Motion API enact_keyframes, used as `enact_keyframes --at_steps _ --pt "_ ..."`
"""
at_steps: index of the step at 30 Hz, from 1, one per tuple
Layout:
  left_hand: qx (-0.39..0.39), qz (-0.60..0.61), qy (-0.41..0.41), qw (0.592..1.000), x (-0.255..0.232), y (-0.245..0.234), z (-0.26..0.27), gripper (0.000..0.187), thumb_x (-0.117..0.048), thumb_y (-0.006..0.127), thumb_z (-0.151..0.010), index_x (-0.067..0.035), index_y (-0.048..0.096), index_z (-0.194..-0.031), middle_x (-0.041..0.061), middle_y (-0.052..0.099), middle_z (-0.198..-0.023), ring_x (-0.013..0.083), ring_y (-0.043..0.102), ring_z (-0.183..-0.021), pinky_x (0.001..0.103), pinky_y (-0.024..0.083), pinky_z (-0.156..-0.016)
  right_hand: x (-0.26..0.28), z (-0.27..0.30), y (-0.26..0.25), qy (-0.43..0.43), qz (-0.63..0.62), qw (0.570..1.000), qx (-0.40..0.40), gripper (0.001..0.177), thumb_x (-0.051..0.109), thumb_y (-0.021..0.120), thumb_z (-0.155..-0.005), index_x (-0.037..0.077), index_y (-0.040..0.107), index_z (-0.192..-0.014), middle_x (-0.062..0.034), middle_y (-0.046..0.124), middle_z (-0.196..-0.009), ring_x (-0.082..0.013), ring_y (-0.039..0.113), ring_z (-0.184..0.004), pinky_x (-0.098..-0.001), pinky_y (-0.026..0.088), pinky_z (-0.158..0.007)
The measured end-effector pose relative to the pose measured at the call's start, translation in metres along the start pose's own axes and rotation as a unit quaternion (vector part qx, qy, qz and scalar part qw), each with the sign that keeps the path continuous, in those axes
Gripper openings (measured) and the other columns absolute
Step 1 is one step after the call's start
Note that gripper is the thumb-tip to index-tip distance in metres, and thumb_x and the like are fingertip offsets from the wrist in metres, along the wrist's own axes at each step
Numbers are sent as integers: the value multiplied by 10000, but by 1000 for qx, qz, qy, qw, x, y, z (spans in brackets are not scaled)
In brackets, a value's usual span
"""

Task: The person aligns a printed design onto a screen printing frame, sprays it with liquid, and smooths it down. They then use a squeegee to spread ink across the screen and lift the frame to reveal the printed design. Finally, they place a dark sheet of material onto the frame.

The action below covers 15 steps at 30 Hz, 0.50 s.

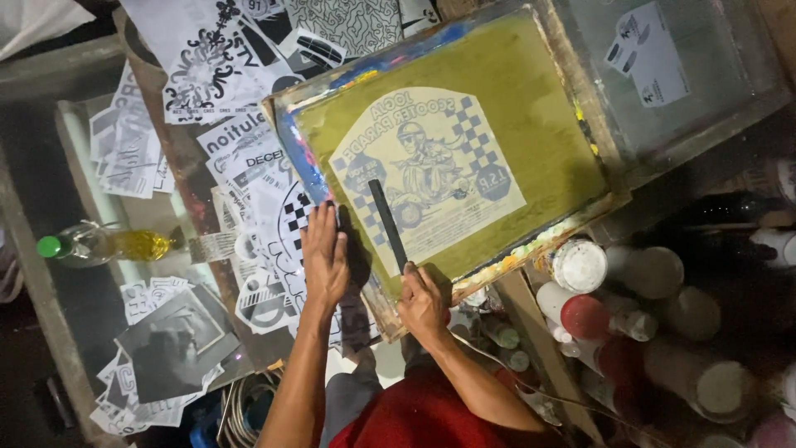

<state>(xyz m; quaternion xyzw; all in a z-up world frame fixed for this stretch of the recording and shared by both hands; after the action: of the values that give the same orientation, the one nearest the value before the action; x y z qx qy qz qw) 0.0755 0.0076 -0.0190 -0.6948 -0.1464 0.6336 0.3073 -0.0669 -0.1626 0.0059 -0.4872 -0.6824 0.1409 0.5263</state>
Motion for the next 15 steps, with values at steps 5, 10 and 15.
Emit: enact_keyframes --at_steps 5,10,15 --pt "-56 34 -40 997 19 -29 30 547 -230 503 -1044 -198 412 -1583 63 412 -1635 316 293 -1542 615 161 -1229 12 13 16 -10 -37 999 4 407 22 712 -719 26 716 -1126 -118 591 -724 -377 616 -594 -446 506 -522" --pt "-78 84 -63 991 8 -24 52 506 -219 474 -1063 -152 446 -1564 120 461 -1591 351 317 -1518 572 174 -1242 12 25 27 -17 -39 999 11 241 100 664 -902 58 749 -1124 -103 601 -748 -358 651 -648 -390 527 -566" --pt "-75 15 -41 996 -6 14 57 541 -289 439 -1076 -157 379 -1597 97 374 -1649 331 258 -1543 571 148 -1246 19 14 -2 -25 -117 991 51 236 60 698 -883 67 774 -1107 -98 655 -751 -354 682 -665 -391 546 -573"
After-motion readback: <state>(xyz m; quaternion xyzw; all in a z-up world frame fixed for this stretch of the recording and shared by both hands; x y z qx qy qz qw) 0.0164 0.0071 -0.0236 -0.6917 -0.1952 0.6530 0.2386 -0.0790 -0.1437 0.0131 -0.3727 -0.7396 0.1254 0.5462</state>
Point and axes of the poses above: each hand's wrist, its own z-axis away from the middle knuckle, its own y-axis out of the palm, x = y × z, the point moved 9 cm from there along -z, towards the middle knuckle
